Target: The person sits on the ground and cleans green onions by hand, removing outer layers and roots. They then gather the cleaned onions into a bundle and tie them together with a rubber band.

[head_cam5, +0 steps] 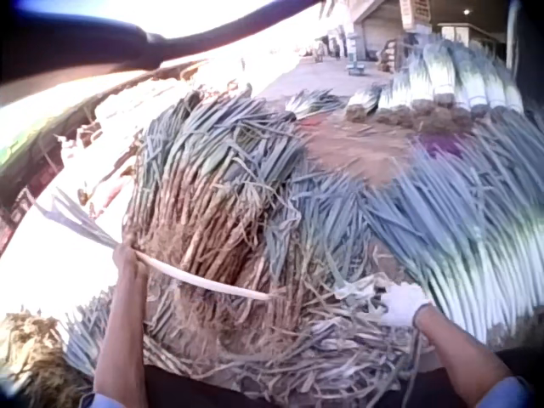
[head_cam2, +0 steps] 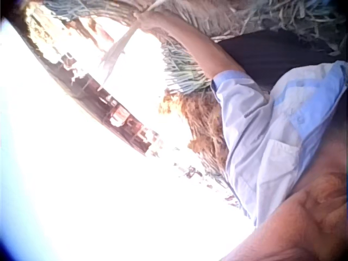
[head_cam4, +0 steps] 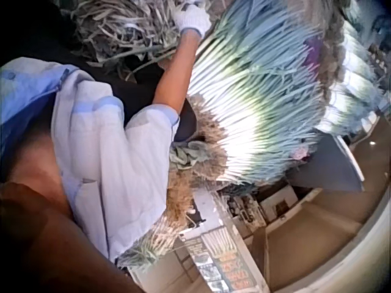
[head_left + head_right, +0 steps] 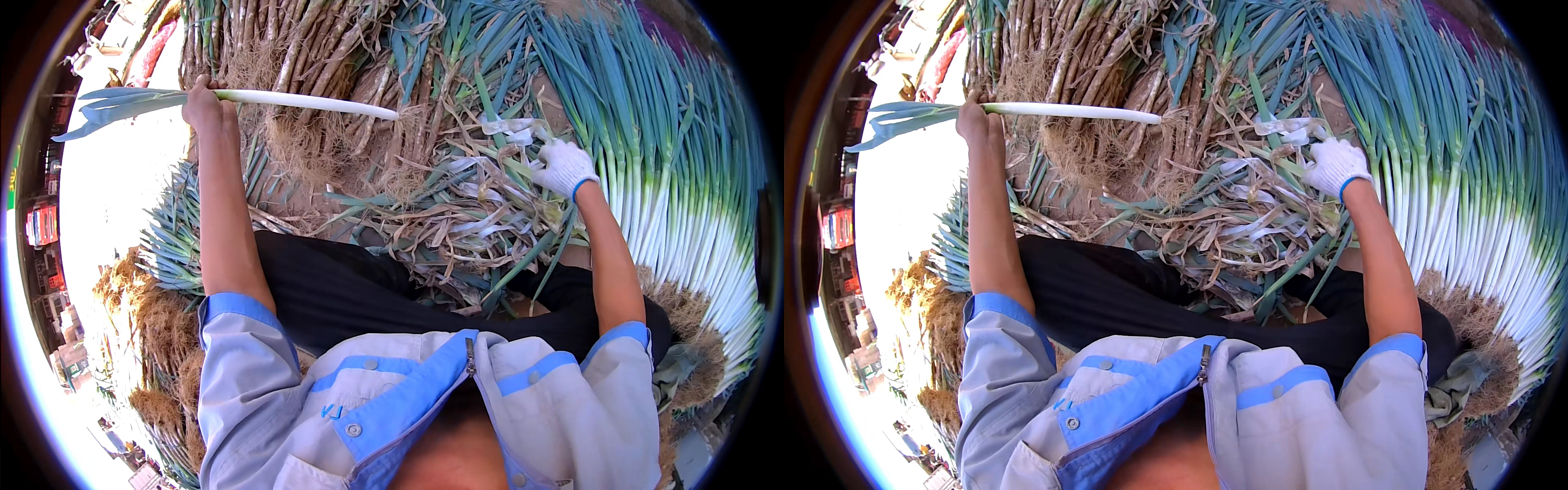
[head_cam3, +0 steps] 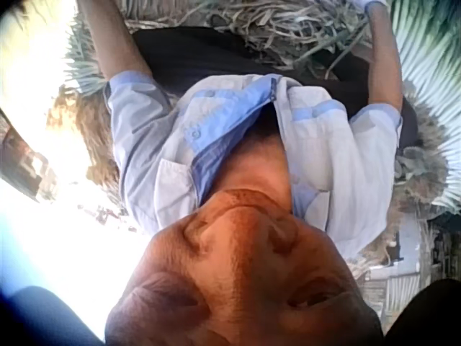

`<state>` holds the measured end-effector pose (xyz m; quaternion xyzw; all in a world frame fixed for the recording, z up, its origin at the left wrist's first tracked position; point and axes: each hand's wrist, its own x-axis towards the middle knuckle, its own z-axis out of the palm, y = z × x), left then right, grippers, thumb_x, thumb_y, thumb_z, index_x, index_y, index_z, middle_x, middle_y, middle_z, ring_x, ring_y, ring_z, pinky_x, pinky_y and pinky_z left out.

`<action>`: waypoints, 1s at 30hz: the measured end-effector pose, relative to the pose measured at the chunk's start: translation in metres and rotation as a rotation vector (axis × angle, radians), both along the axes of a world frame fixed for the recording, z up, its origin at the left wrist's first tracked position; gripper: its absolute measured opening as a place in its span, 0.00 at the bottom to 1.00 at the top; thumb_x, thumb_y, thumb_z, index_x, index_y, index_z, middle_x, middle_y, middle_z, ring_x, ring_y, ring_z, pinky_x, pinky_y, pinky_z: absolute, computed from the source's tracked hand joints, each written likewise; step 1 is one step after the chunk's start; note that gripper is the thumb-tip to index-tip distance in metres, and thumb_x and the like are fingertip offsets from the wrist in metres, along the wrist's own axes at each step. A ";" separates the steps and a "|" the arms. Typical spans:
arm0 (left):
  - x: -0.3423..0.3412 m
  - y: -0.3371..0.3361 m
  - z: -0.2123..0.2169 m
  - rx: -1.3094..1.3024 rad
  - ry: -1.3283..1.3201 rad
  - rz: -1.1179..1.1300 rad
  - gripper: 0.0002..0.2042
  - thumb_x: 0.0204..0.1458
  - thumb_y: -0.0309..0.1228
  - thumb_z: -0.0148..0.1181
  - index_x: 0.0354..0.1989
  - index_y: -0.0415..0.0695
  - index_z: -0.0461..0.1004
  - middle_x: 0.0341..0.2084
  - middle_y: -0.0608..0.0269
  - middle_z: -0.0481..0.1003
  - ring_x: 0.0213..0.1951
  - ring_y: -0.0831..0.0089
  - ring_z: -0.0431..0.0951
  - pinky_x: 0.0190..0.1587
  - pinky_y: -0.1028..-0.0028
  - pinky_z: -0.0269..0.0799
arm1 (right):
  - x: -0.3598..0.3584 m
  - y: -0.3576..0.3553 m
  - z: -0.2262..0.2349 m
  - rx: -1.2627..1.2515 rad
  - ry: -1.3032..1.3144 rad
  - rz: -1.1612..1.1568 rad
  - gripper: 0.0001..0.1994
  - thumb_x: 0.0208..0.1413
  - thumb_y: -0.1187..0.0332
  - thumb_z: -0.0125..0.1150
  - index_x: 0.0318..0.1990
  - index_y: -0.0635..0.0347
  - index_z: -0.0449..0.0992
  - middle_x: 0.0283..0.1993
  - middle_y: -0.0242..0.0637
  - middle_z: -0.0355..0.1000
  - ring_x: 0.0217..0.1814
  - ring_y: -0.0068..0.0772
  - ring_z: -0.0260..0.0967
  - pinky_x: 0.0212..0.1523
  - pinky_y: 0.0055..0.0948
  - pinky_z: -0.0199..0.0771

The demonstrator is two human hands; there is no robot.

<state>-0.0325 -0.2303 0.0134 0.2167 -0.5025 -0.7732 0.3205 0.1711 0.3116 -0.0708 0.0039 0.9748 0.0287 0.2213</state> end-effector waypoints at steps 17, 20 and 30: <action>0.036 0.402 0.079 -0.360 -0.124 -1.285 0.17 0.68 0.41 0.48 0.35 0.40 0.75 0.23 0.62 0.75 0.26 0.74 0.71 0.36 0.69 0.66 | 0.025 0.089 0.139 -0.559 0.884 -0.081 0.12 0.58 0.58 0.58 0.47 0.48 0.75 0.30 0.44 0.76 0.34 0.52 0.76 0.36 0.48 0.74; 0.007 0.426 0.081 -0.358 0.140 -1.412 0.20 0.70 0.39 0.44 0.35 0.36 0.76 0.24 0.62 0.75 0.25 0.75 0.69 0.38 0.70 0.66 | 0.061 0.164 0.130 -0.337 0.973 -0.183 0.13 0.59 0.58 0.59 0.50 0.46 0.75 0.28 0.42 0.76 0.30 0.47 0.76 0.31 0.43 0.74; 0.064 0.305 -0.012 -1.075 -0.483 -1.224 0.27 0.66 0.52 0.45 0.24 0.43 0.75 0.19 0.64 0.70 0.24 0.74 0.65 0.33 0.72 0.61 | 0.198 0.341 -0.035 0.076 0.359 -0.894 0.22 0.60 0.53 0.54 0.60 0.48 0.71 0.45 0.55 0.77 0.48 0.61 0.74 0.50 0.53 0.71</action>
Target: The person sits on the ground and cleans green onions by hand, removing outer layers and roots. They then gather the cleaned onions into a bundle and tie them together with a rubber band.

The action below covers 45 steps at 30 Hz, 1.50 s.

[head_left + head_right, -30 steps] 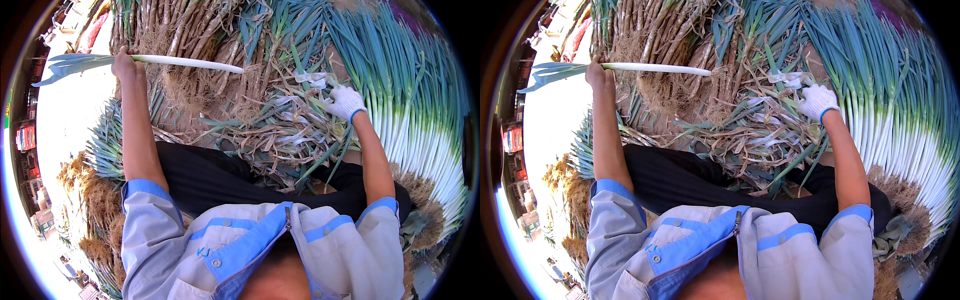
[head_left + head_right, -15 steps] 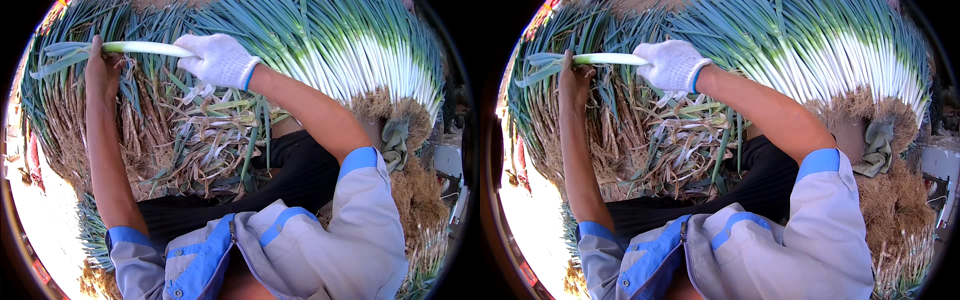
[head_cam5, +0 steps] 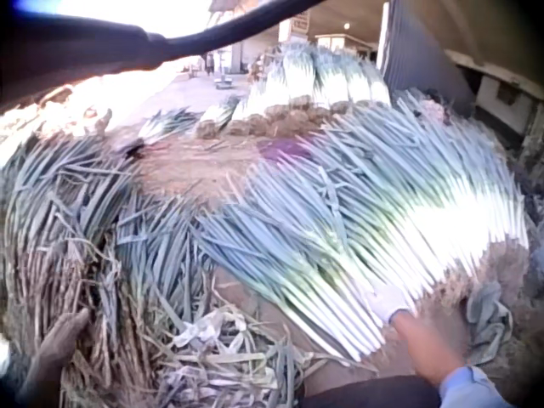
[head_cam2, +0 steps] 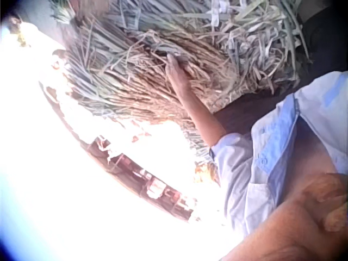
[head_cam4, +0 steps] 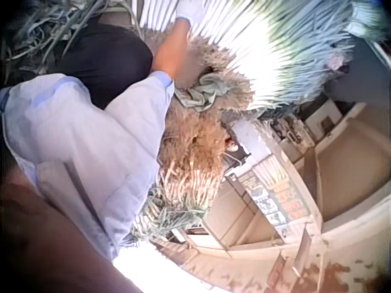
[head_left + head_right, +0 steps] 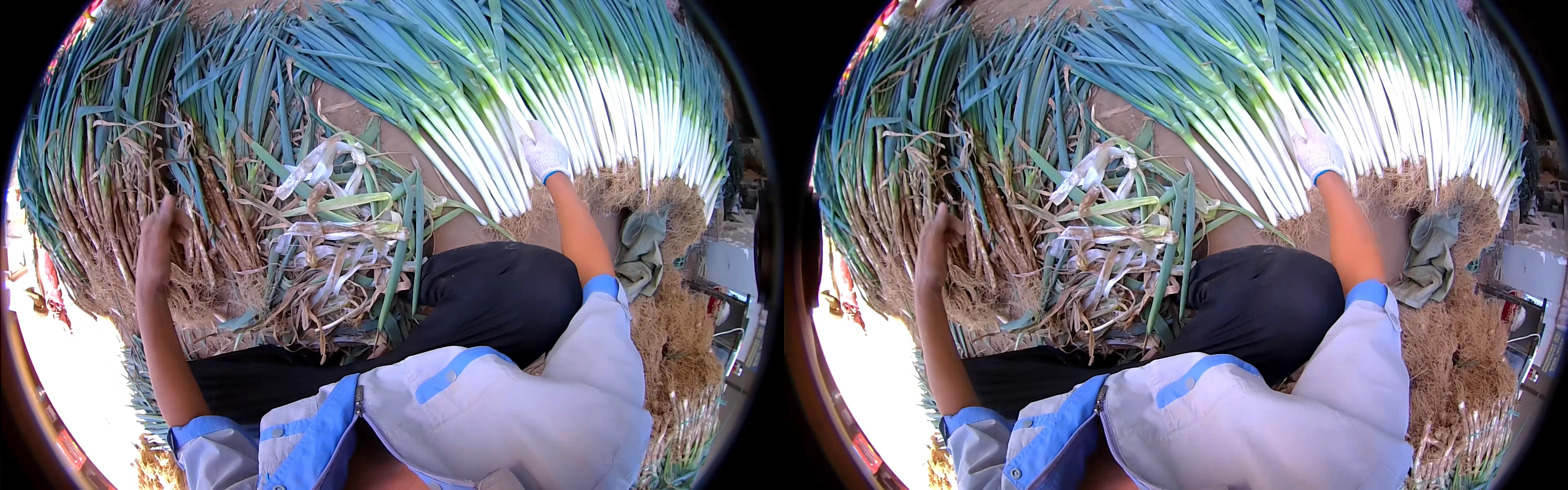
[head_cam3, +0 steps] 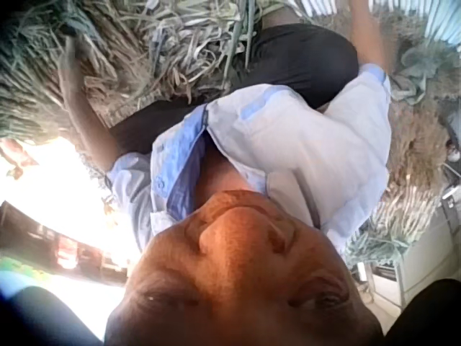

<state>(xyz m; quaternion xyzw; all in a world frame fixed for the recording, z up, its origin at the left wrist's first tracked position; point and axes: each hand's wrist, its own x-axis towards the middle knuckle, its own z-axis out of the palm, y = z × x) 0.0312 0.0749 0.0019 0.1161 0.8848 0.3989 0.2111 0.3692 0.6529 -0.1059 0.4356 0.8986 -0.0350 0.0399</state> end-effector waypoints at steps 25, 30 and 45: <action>-0.027 -0.116 -0.205 -0.211 -0.341 0.078 0.20 0.40 0.43 0.69 0.27 0.34 0.78 0.23 0.56 0.75 0.28 0.65 0.74 0.35 0.66 0.69 | -0.165 -0.126 0.075 -0.758 -0.216 0.274 0.24 0.57 0.57 0.55 0.56 0.64 0.73 0.33 0.31 0.72 0.30 0.19 0.68 0.28 0.21 0.70; -0.037 -0.124 -0.148 -0.081 -0.290 0.066 0.17 0.37 0.41 0.70 0.24 0.37 0.76 0.20 0.65 0.71 0.25 0.74 0.67 0.29 0.72 0.62 | -0.281 -0.276 0.055 -1.189 -0.398 0.691 0.20 0.62 0.62 0.55 0.56 0.66 0.72 0.37 0.34 0.73 0.34 0.24 0.71 0.31 0.26 0.79; -0.033 -0.141 -0.098 0.573 -0.428 0.348 0.09 0.46 0.30 0.68 0.32 0.37 0.78 0.25 0.64 0.76 0.27 0.77 0.73 0.35 0.77 0.68 | -0.292 -0.540 -0.094 -2.120 0.600 -0.273 0.15 0.54 0.72 0.63 0.49 0.62 0.75 0.42 0.41 0.77 0.42 0.36 0.76 0.46 0.37 0.76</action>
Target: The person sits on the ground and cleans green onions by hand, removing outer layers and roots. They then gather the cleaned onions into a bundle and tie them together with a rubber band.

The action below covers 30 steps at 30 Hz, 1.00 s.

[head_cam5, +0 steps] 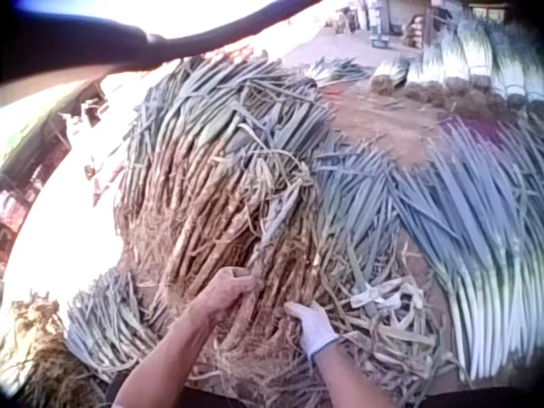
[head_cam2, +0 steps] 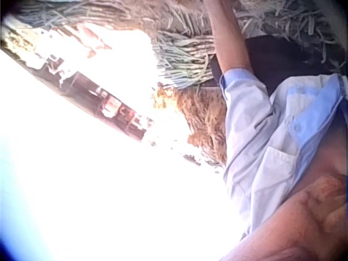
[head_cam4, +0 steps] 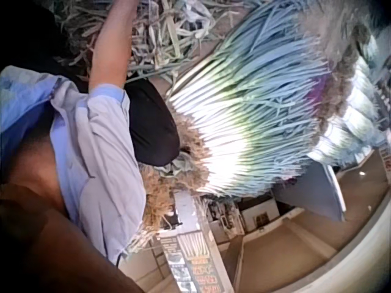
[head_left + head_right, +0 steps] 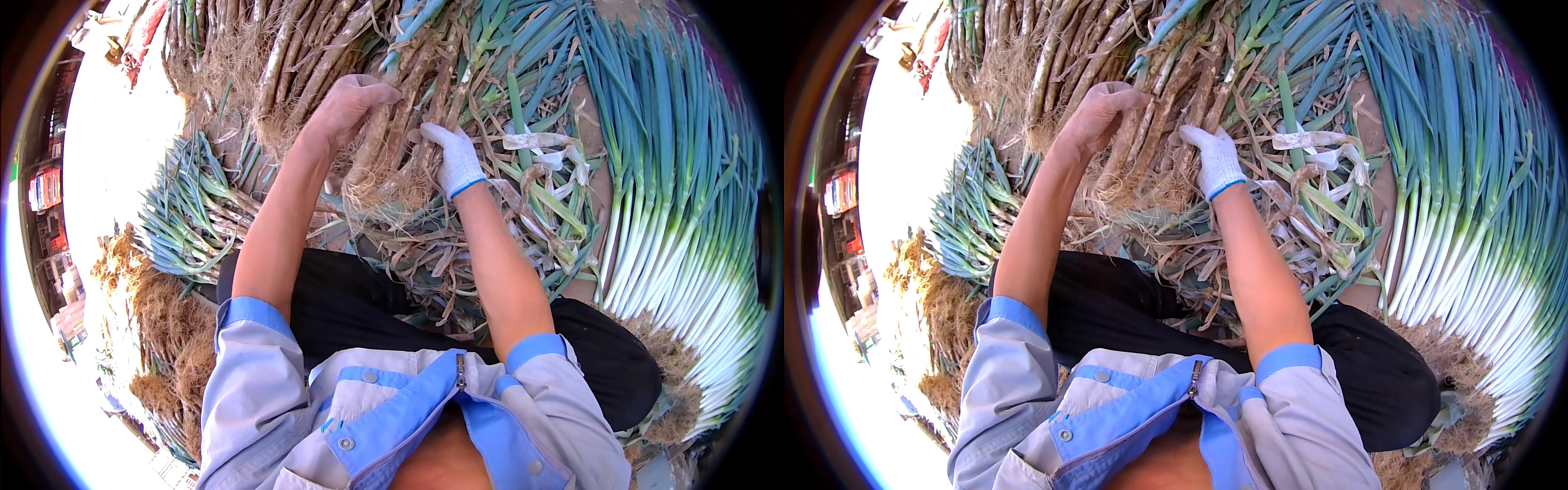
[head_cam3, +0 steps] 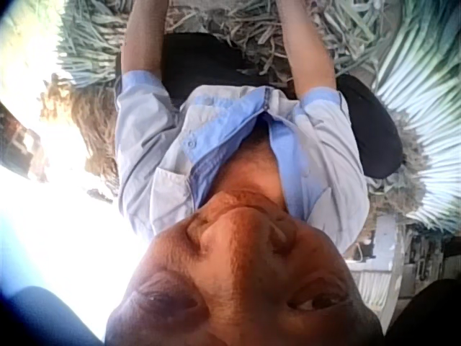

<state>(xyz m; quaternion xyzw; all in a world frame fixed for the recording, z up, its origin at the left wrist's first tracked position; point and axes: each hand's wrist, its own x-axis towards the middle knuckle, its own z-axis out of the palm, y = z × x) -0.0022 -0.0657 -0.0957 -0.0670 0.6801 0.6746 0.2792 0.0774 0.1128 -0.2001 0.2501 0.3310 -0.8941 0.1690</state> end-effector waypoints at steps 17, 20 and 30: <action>0.030 0.014 0.026 -0.087 0.010 0.053 0.11 0.48 0.33 0.67 0.33 0.37 0.77 0.24 0.64 0.76 0.23 0.78 0.73 0.29 0.75 0.70 | 0.017 0.071 -0.007 0.878 0.204 0.244 0.16 0.55 0.61 0.66 0.46 0.62 0.76 0.35 0.35 0.76 0.38 0.31 0.74 0.41 0.31 0.74; 0.033 0.021 0.025 -0.071 -0.004 0.045 0.12 0.48 0.34 0.67 0.32 0.37 0.77 0.22 0.65 0.75 0.23 0.79 0.72 0.28 0.76 0.68 | 0.021 0.083 -0.006 0.848 0.116 0.242 0.19 0.57 0.58 0.64 0.50 0.60 0.74 0.35 0.40 0.77 0.37 0.36 0.76 0.36 0.34 0.77; 0.045 0.033 0.021 -0.587 0.379 -0.060 0.17 0.47 0.38 0.65 0.27 0.32 0.77 0.22 0.59 0.76 0.24 0.73 0.74 0.31 0.69 0.69 | 0.045 0.118 -0.009 0.929 0.168 0.429 0.25 0.54 0.54 0.61 0.53 0.65 0.73 0.43 0.53 0.78 0.44 0.45 0.78 0.43 0.40 0.77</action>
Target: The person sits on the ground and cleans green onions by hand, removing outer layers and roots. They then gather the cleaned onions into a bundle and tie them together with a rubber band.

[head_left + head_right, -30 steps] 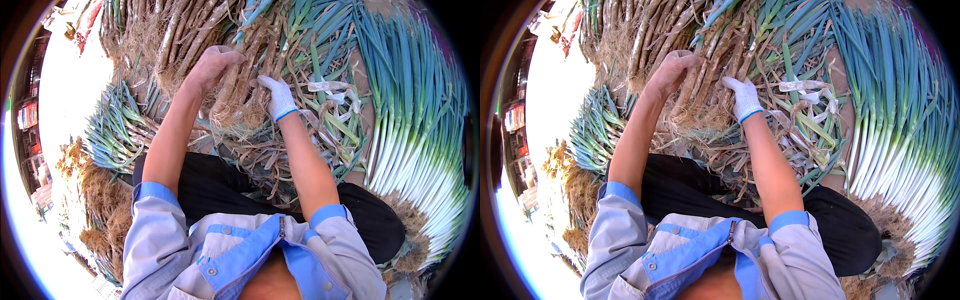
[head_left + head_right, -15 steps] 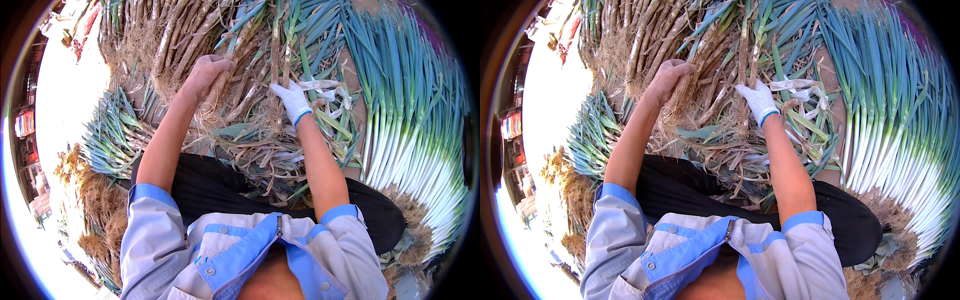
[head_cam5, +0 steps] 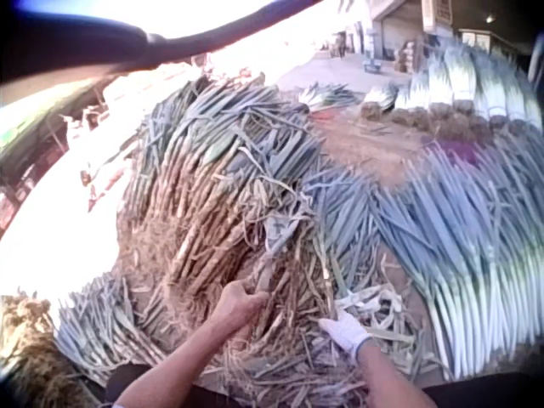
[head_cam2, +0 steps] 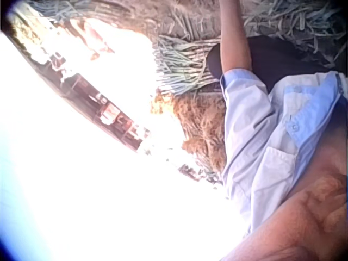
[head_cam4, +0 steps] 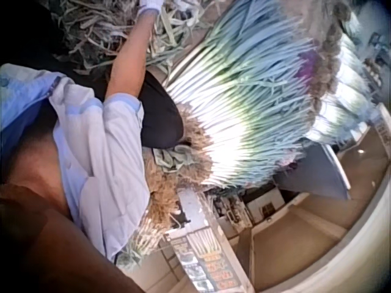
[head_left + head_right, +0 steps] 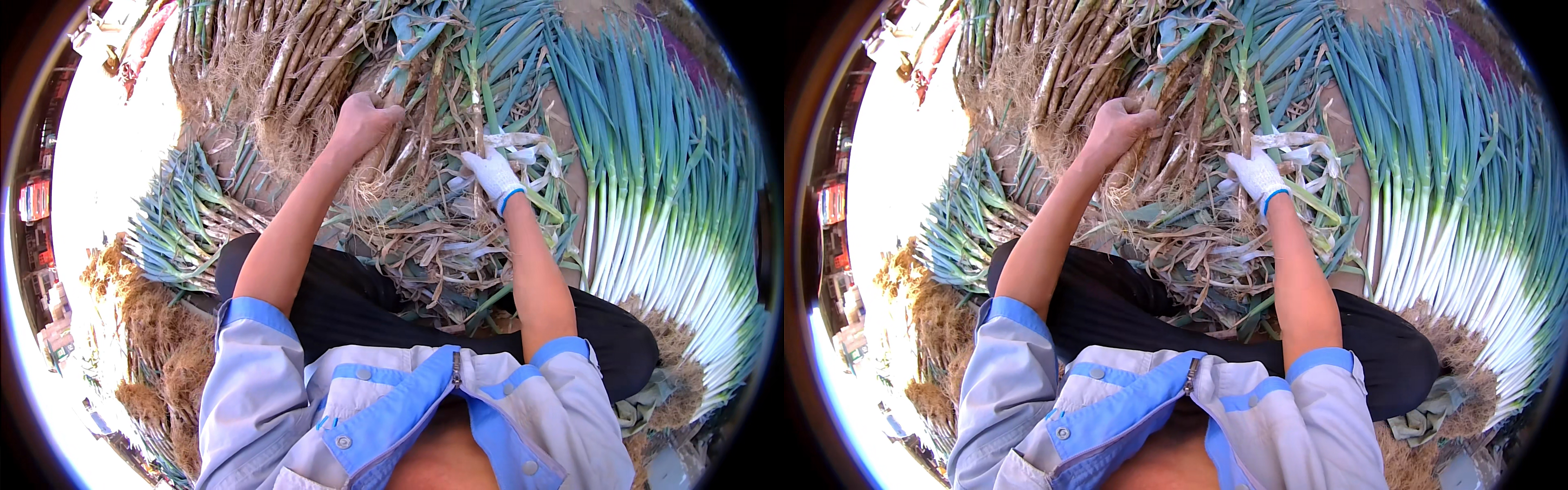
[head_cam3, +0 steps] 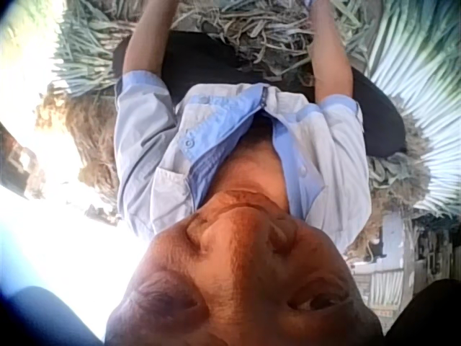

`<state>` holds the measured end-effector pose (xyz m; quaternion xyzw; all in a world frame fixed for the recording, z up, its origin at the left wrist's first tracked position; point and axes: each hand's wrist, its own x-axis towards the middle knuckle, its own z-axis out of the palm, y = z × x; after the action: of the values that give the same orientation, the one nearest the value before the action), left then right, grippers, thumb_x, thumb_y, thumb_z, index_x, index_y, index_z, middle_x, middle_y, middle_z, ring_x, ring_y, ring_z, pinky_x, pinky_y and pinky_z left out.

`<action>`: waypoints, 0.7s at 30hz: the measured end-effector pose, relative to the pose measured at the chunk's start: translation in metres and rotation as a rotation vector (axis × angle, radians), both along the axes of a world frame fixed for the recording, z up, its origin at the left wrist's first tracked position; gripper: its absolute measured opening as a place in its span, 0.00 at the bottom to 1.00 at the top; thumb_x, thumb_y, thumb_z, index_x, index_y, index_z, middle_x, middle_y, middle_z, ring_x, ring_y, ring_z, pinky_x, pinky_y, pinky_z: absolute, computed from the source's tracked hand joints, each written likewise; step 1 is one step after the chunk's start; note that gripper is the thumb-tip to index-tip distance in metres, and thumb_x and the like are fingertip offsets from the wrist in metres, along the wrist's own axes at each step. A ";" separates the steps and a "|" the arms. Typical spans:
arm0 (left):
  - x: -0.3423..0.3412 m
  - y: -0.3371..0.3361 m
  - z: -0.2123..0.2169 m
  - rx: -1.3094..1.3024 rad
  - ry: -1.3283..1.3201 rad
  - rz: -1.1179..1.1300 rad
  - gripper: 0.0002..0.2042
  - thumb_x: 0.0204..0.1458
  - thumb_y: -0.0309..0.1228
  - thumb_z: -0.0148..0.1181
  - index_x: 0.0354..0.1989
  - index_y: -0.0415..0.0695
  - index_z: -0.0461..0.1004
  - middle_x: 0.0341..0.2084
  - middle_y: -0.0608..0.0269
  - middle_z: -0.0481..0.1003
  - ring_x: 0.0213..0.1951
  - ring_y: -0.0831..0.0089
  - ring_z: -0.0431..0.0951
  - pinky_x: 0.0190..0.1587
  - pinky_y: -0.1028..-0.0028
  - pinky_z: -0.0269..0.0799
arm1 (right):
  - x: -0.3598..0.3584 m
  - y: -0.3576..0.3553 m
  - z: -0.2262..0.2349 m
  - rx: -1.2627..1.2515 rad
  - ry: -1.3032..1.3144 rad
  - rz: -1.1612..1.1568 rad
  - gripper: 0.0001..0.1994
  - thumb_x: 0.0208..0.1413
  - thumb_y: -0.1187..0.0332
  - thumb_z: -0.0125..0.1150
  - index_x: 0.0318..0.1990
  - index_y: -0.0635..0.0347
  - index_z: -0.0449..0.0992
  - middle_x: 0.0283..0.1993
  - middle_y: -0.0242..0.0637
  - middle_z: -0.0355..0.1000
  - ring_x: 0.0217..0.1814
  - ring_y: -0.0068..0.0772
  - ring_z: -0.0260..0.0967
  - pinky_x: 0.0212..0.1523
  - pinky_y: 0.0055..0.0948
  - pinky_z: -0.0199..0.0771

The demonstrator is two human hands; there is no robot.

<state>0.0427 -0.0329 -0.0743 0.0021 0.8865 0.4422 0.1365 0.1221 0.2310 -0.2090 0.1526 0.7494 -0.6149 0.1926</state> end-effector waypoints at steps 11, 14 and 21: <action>0.081 0.053 -0.008 -0.283 0.382 -0.207 0.14 0.47 0.34 0.58 0.25 0.32 0.76 0.28 0.37 0.76 0.38 0.44 0.77 0.43 0.52 0.75 | -0.003 -0.048 0.114 -0.464 -0.130 -0.145 0.20 0.57 0.60 0.63 0.53 0.61 0.74 0.39 0.38 0.76 0.41 0.34 0.75 0.43 0.32 0.75; 0.086 0.066 -0.013 -0.203 0.312 -0.294 0.19 0.51 0.41 0.60 0.25 0.32 0.76 0.26 0.40 0.76 0.34 0.47 0.77 0.39 0.54 0.74 | -0.011 -0.049 0.091 -0.568 -0.031 -0.176 0.16 0.58 0.66 0.62 0.52 0.63 0.74 0.39 0.36 0.75 0.41 0.30 0.74 0.44 0.28 0.74; 0.058 0.017 -0.048 0.252 -0.347 0.074 0.30 0.52 0.58 0.62 0.26 0.36 0.77 0.17 0.57 0.69 0.25 0.71 0.69 0.32 0.64 0.68 | 0.016 -0.025 0.114 -0.967 -0.027 -0.240 0.15 0.64 0.65 0.52 0.54 0.63 0.72 0.41 0.45 0.77 0.34 0.39 0.78 0.27 0.37 0.82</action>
<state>0.1002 -0.0158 -0.1221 -0.0894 0.7868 0.5480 0.2695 0.1382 0.2064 -0.0946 0.1390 0.3532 -0.9077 0.1789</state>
